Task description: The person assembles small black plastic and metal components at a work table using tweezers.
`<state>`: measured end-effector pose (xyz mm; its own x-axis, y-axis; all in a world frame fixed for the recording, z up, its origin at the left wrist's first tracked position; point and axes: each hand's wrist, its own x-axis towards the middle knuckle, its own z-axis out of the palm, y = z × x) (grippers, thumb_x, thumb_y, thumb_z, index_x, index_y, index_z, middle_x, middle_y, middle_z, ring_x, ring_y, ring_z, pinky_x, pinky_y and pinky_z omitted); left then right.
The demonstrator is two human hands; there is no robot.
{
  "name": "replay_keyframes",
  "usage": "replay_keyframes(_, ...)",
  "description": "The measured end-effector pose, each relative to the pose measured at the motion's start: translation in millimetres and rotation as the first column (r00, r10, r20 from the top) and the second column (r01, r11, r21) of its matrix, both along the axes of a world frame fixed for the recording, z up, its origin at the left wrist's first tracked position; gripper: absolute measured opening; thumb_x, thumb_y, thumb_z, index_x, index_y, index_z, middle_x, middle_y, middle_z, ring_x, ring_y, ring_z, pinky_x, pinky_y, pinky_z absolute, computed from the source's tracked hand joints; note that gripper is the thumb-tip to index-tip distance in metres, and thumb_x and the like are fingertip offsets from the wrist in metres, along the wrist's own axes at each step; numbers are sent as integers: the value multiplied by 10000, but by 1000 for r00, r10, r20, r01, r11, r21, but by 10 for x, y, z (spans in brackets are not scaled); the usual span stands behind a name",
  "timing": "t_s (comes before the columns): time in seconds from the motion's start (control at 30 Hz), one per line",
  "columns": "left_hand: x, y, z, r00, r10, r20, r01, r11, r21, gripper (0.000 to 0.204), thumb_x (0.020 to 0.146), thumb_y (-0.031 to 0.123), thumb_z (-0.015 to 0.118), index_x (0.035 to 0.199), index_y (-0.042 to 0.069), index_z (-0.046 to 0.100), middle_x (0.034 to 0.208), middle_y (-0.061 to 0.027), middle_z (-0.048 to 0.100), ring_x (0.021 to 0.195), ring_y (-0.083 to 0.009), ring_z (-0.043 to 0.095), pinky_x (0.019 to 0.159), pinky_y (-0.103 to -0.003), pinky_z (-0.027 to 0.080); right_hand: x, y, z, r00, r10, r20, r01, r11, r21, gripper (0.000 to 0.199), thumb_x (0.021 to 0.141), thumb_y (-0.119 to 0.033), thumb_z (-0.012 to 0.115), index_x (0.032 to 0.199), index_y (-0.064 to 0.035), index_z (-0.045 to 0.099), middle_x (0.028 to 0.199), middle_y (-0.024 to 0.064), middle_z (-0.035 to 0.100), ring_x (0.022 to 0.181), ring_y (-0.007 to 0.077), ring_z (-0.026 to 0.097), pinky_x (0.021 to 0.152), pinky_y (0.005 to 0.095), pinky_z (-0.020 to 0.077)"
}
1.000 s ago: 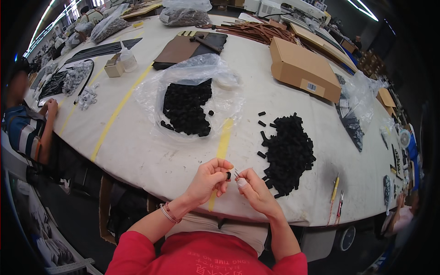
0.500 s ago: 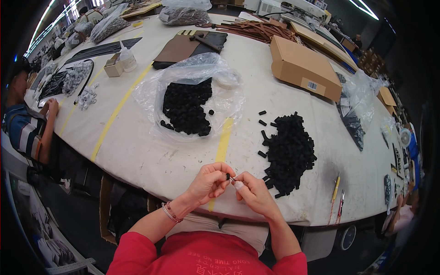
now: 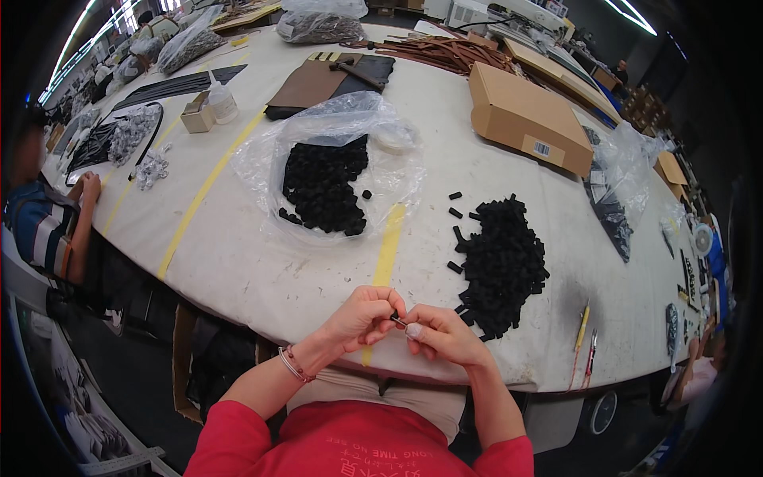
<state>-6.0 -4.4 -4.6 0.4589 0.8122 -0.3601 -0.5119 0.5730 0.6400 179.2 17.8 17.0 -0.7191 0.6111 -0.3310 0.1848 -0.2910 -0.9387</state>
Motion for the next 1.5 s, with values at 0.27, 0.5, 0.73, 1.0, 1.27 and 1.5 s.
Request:
replay_keyframes(0.27, 215, -78, -90, 494, 697, -519, -12, 602, 798, 116, 747, -28, 448, 813, -1, 540, 580, -32, 544, 414, -76, 492, 356, -213, 367, -165, -66, -190, 947, -275, 168, 131, 803, 581, 128, 833, -110, 491, 850, 0, 555, 541, 17, 500, 472, 62, 433, 437, 212, 337)
replay_keyframes(0.5, 397, -269, 61, 851, 482, -207, -359, 823, 440, 95, 834, 91, 450, 794, 28, 508, 612, -51, 543, 435, -124, 474, 367, -208, 338, -273, -147, -196, 822, -564, -75, 437, 542, 718, 121, 795, -20, 494, 903, -1, 545, 603, 114, 552, 509, 196, 550, 460, 272, 412)
replay_keyframes(0.73, 225, -170, 48, 914, 183, 362, -123, 976, -182, 245, 873, 267, 427, 795, 51, 511, 567, -40, 503, 375, -115, 427, 320, -202, 307, -257, -217, -285, 863, -471, -183, 310, 206, 928, 213, 769, 34, 495, 979, 18, 530, 744, 139, 597, 570, 232, 587, 501, 276, 448)
replay_keyframes(1.0, 14, 71, 73, 914, 387, 124, -377, 921, -98, 211, 849, 257, 485, 779, 58, 496, 586, -36, 515, 391, -115, 445, 325, -208, 308, -87, 108, -17, 822, -546, 163, 161, 496, 853, 150, 725, -64, 568, 858, 1, 542, 631, 132, 562, 522, 253, 553, 467, 308, 415)
replay_keyframes(1.27, -98, 221, 169, 914, 403, -45, -397, 912, 107, 195, 844, 197, 500, 874, 7, 530, 670, -57, 548, 465, -94, 495, 377, -193, 363, 53, 571, -145, 510, -668, 542, -421, 356, 834, 53, 661, -69, 514, 674, -30, 481, 550, 142, 545, 521, 311, 560, 479, 385, 429)
replay_keyframes(1.5, 114, 125, 84, 763, 378, -524, -89, 864, 495, 178, 814, 102, 502, 917, -32, 557, 730, -35, 576, 507, -47, 510, 396, -165, 396, 65, 436, -124, 687, -601, 409, -263, 320, 910, 84, 663, -99, 549, 712, -42, 510, 541, 125, 546, 506, 288, 560, 477, 372, 431)
